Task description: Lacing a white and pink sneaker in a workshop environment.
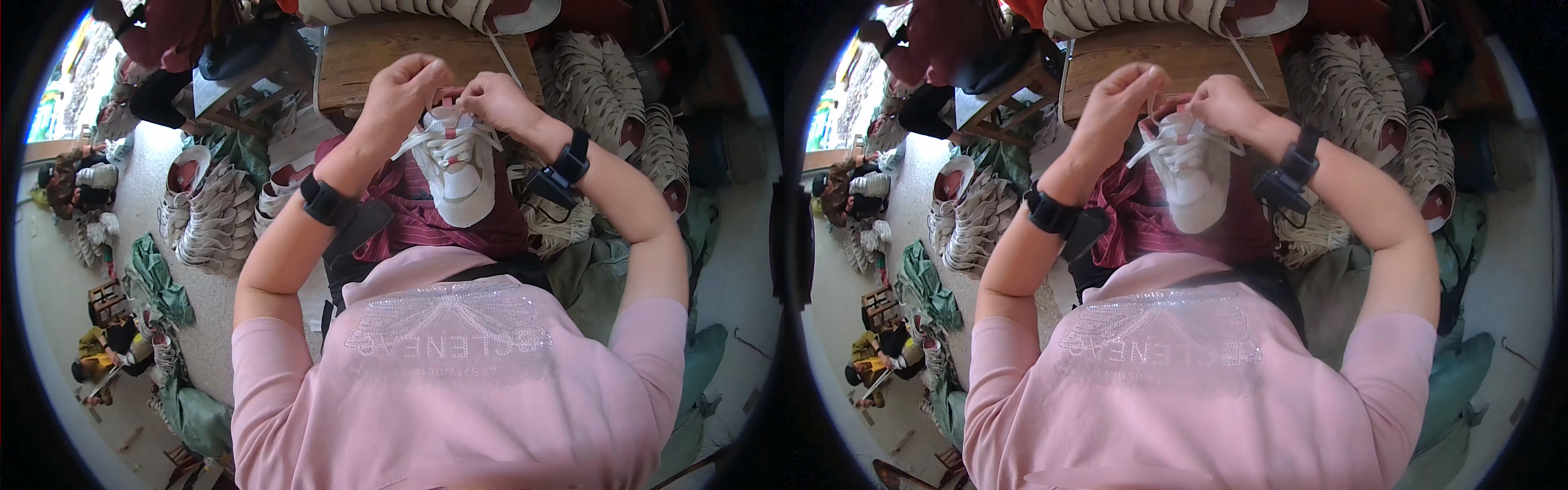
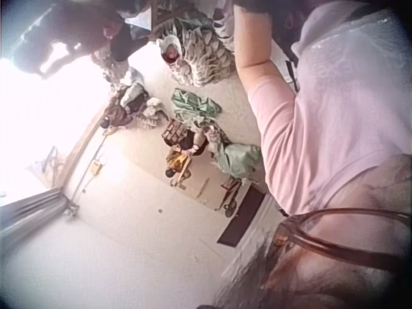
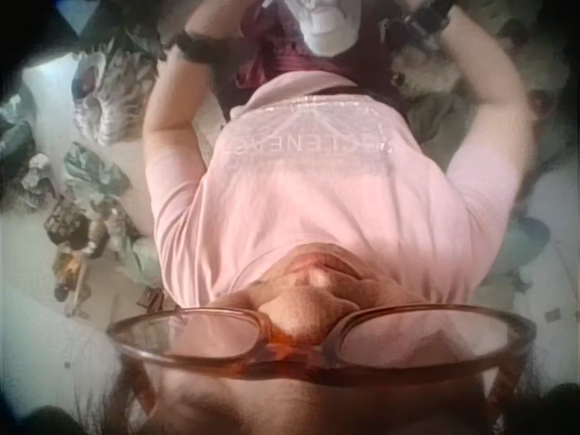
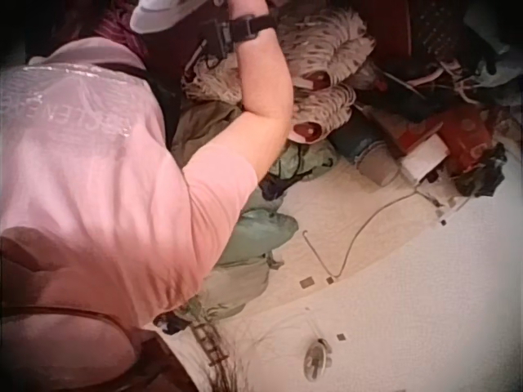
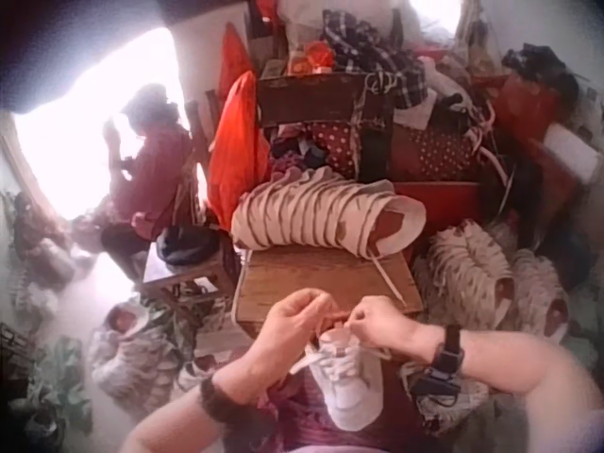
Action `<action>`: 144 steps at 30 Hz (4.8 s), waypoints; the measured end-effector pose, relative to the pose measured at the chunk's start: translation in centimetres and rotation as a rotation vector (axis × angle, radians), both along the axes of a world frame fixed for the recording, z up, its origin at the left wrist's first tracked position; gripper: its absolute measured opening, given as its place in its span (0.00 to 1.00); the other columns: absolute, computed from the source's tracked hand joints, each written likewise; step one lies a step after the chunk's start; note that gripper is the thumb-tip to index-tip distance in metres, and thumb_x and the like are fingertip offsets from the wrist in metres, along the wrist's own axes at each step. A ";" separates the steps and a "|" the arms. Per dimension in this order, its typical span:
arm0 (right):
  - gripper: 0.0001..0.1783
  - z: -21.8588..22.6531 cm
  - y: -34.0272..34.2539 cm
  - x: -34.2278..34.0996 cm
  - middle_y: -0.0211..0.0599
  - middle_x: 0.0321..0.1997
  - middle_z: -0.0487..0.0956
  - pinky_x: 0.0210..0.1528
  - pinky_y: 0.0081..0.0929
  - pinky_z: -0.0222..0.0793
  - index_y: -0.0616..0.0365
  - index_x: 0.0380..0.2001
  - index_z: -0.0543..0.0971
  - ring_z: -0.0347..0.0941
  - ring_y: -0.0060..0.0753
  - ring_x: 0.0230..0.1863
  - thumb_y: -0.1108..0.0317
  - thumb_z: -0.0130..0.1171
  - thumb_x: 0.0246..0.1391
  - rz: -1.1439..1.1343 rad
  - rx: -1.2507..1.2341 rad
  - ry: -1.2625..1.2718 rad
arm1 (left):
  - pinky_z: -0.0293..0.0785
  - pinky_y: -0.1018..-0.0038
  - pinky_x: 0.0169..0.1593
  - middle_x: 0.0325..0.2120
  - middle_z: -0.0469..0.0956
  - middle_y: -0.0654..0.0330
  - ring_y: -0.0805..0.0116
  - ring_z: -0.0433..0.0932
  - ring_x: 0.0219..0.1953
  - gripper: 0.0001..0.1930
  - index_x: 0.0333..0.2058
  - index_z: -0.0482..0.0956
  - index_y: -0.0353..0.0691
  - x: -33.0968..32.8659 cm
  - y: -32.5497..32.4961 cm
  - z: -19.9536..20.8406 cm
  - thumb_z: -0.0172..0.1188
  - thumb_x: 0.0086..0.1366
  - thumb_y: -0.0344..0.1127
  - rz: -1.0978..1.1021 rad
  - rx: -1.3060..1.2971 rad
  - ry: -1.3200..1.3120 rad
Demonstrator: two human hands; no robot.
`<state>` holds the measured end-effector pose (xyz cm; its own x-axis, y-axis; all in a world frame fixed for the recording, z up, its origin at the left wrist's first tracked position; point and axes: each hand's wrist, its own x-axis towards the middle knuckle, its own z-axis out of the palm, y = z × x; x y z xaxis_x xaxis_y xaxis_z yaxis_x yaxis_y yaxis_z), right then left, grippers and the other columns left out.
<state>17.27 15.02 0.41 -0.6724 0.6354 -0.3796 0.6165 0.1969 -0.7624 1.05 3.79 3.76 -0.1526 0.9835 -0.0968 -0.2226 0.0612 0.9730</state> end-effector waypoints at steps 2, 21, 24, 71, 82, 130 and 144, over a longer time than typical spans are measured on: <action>0.08 0.8 -0.6 -0.1 0.27 0.32 0.75 0.28 0.18 0.68 0.64 0.28 0.81 0.72 0.19 0.29 0.69 0.60 0.53 -0.099 0.119 0.377 | 0.70 0.79 0.43 0.34 0.78 0.65 0.76 0.74 0.35 0.13 0.39 0.78 0.36 -0.5 -0.3 -2.2 0.53 0.70 0.40 -0.045 -0.037 0.022; 0.12 -1.1 -1.6 2.0 0.29 0.40 0.79 0.44 0.19 0.70 0.62 0.40 0.78 0.72 0.17 0.39 0.64 0.55 0.62 -0.055 -0.275 0.593 | 0.68 0.83 0.31 0.26 0.76 0.63 0.78 0.72 0.25 0.13 0.43 0.76 0.33 -2.5 -2.6 10.1 0.48 0.72 0.37 -0.146 0.445 -0.308; 0.13 1.6 -2.8 2.1 0.31 0.40 0.79 0.46 0.19 0.70 0.64 0.42 0.77 0.73 0.18 0.41 0.64 0.55 0.62 0.035 -0.119 0.632 | 0.72 0.80 0.37 0.31 0.79 0.60 0.77 0.75 0.29 0.14 0.46 0.76 0.32 -3.3 -1.5 7.4 0.48 0.73 0.36 0.087 0.406 -0.229; 0.12 -2.4 -1.0 7.1 0.20 0.22 0.67 0.25 0.13 0.56 0.60 0.33 0.76 0.59 0.11 0.22 0.64 0.47 0.64 -0.092 -0.065 0.349 | 0.65 0.84 0.30 0.36 0.82 0.56 0.82 0.67 0.24 0.13 0.51 0.68 0.33 -6.4 -6.8 -5.7 0.49 0.70 0.31 0.283 -0.074 0.042; 0.12 -2.0 -2.6 5.9 0.20 0.20 0.67 0.26 0.17 0.57 0.63 0.24 0.75 0.59 0.13 0.24 0.67 0.50 0.59 -0.006 -0.138 0.161 | 0.71 0.84 0.34 0.31 0.80 0.60 0.78 0.76 0.29 0.07 0.40 0.75 0.33 -2.0 -5.8 -7.5 0.55 0.68 0.31 0.105 -0.196 -0.008; 0.10 -0.5 1.8 3.5 0.31 0.32 0.68 0.38 0.26 0.64 0.58 0.33 0.75 0.67 0.28 0.34 0.67 0.64 0.49 0.434 0.247 0.140 | 0.73 0.63 0.36 0.23 0.79 0.50 0.57 0.78 0.28 0.18 0.33 0.83 0.37 -3.7 4.0 -5.2 0.59 0.58 0.49 -0.778 -0.136 1.047; 0.13 -1.1 1.1 4.4 0.28 0.30 0.66 0.33 0.20 0.63 0.59 0.33 0.75 0.63 0.21 0.30 0.71 0.67 0.43 0.307 0.181 0.275 | 0.71 0.64 0.40 0.27 0.76 0.56 0.55 0.74 0.34 0.06 0.29 0.81 0.39 0.2 5.2 -6.6 0.63 0.50 0.32 -0.478 0.330 0.993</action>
